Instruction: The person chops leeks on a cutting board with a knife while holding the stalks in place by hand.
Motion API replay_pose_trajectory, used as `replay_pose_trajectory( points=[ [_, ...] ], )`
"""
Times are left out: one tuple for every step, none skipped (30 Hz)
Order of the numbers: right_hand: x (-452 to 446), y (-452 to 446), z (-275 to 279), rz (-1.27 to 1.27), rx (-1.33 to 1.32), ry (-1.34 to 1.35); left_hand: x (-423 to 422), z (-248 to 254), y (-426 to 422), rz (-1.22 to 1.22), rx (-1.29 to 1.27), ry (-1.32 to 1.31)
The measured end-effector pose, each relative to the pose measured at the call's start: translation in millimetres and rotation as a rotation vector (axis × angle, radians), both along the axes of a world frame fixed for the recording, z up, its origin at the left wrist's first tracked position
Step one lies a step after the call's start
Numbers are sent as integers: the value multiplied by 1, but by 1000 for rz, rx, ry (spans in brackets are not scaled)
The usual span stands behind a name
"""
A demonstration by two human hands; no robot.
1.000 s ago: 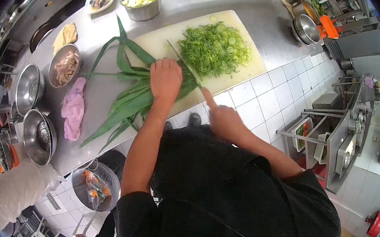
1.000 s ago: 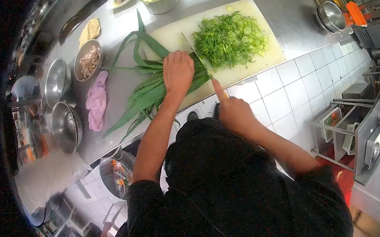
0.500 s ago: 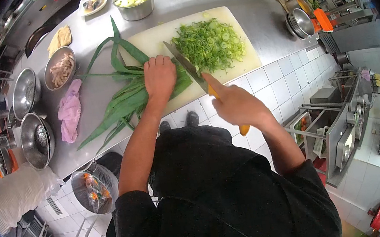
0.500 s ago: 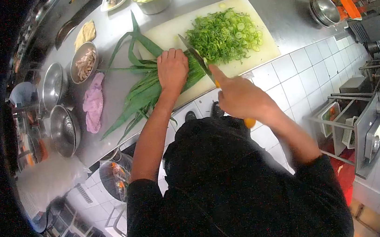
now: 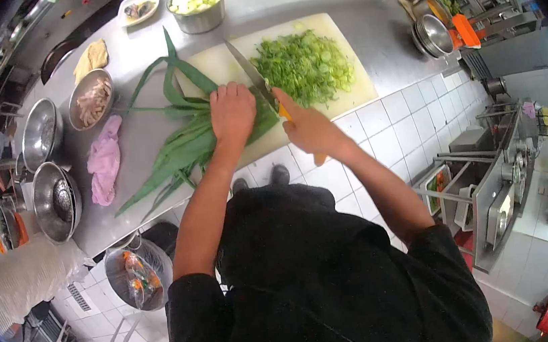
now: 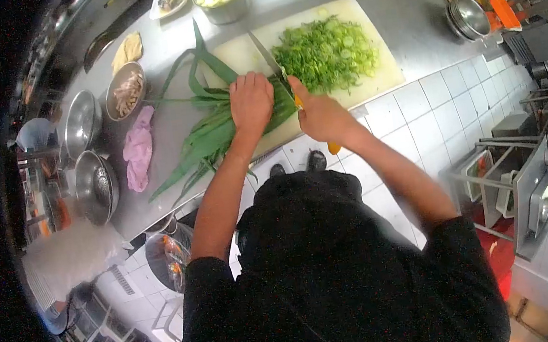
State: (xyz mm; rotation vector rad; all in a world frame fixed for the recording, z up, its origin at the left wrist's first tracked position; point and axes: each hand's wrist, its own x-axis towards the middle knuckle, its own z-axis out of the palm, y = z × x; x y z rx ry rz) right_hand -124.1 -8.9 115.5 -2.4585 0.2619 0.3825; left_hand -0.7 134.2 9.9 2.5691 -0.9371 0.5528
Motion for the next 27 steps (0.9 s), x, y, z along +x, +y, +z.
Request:
replay_pose_trajectory(
  points=[
    [0,5,31,-7,-21,106,-4,-1,1,0,0,16],
    [0,6,49,-3,-31,128,-1,0,-1,8,-9,17],
    [-7,10,63,1,-38,157,-1,0,-1,5,-26,15],
    [-14,14,70,5,-45,184,-1,0,-1,3,-42,10],
    [-18,15,73,20,-59,184,0,0,-1,1,-60,3],
    [-24,17,75,33,-73,186,0,-1,-2,-1,-63,3],
    [-29,18,76,46,-89,188,1,-1,-2,-3,-67,2],
    [-35,18,77,46,-83,176,0,-3,-2,-5,-67,5],
    [-39,19,77,48,-77,162,1,-2,-2,-4,-61,8],
    [-42,20,77,50,-70,147,1,-1,-2,-3,-53,12],
    [-45,21,77,39,-60,174,0,-1,-2,-5,-44,19],
    [-47,22,77,30,-51,198,1,-1,-3,-6,-41,15],
    [-48,23,77,22,-41,222,1,-2,-3,-5,-37,11],
    [-52,25,73,18,-55,207,1,-3,-2,-2,-32,9],
    [-56,26,65,15,-70,192,0,-2,-2,2,-22,13],
    [-58,26,45,19,-83,152,0,0,-3,7,-13,15],
    [-59,25,26,22,-97,111,-1,2,-3,11,-6,18],
    [-58,22,-11,26,-111,47,-1,2,-2,10,-5,29],
    [-54,19,-34,27,-128,-18,-2,2,-3,6,-7,39],
    [-44,15,-42,14,-102,-41,-1,2,-2,8,-7,45],
    [-31,11,-49,2,-71,-65,1,2,0,11,-29,22],
    [-20,11,-49,-14,-39,-88,2,2,1,10,-50,0],
    [-14,10,-47,-29,-19,-17,-2,1,-1,-9,-72,-16],
    [-2,9,-28,-43,-3,42,-2,1,-3,-15,-60,-12],
    [11,7,-13,-46,11,95,2,1,-4,-11,-49,-15],
    [12,4,-7,-16,-14,65,0,-2,-2,-5,-31,-4],
    [11,-1,-3,14,-39,38,-2,-2,-1,-9,-25,1]
  ],
)
